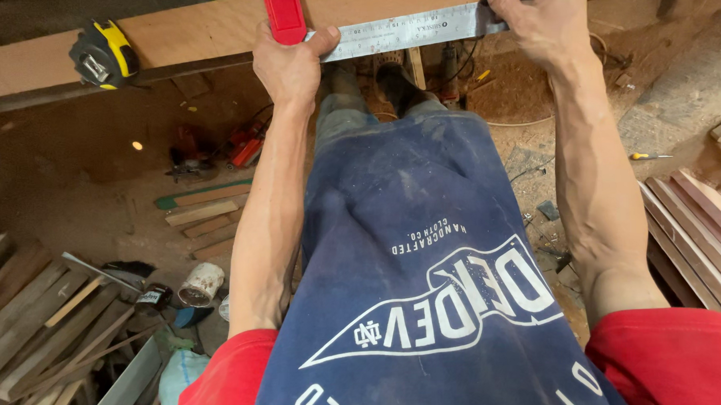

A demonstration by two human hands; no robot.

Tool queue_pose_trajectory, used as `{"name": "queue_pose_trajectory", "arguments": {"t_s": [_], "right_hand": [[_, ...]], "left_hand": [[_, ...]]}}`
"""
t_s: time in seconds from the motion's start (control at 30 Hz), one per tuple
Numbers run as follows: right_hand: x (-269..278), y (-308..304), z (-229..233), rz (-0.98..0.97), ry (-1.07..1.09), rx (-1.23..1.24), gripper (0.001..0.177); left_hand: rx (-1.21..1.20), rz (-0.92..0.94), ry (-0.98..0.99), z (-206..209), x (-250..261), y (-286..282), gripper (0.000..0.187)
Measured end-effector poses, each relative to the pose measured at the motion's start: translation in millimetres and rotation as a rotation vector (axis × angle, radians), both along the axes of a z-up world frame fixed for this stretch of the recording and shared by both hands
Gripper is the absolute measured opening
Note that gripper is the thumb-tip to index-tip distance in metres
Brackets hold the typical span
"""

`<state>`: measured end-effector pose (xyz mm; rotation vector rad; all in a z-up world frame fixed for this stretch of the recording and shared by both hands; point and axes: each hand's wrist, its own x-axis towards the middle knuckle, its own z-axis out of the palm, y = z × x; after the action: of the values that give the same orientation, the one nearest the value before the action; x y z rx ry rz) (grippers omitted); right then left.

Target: The person uses a try square and pencil to mark measurements and lines on a wooden plank. They repeatedly position the square, draw lines, and adjust the plank's position on a workbench in a workshop.

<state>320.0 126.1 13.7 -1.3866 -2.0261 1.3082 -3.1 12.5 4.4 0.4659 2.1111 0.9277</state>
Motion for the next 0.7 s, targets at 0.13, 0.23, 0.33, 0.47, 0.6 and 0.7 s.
{"name": "queue_pose_trajectory", "arguments": {"t_s": [0.13, 0.23, 0.33, 0.47, 0.6, 0.7], "right_hand": [[-1.9, 2.3, -0.9, 0.066, 0.015, 0.09, 0.018], [0.6, 0.3, -1.2, 0.032, -0.028, -0.001, 0.016], [0.4, 1.2, -2.1, 0.047, -0.004, 0.002, 0.014], [-0.2, 2.3, -3.0, 0.073, 0.04, 0.037, 0.011], [0.1, 1.7, -3.1, 0.038, -0.012, 0.005, 0.011], [-0.2, 2.2, -2.9, 0.048, 0.027, 0.031, 0.011]], "left_hand": [[0.009, -0.004, 0.013, -1.8, -0.3, -0.6, 0.052], [-0.003, -0.008, 0.014, -2.2, 0.6, -1.9, 0.051], [-0.003, -0.001, 0.005, -1.0, 0.1, -0.6, 0.051], [-0.002, 0.003, 0.0, 0.5, 0.4, 0.3, 0.052], [-0.029, -0.011, 0.019, 0.8, 0.4, 0.2, 0.051], [-0.016, -0.008, 0.007, 1.5, -0.1, 1.2, 0.05]]}}
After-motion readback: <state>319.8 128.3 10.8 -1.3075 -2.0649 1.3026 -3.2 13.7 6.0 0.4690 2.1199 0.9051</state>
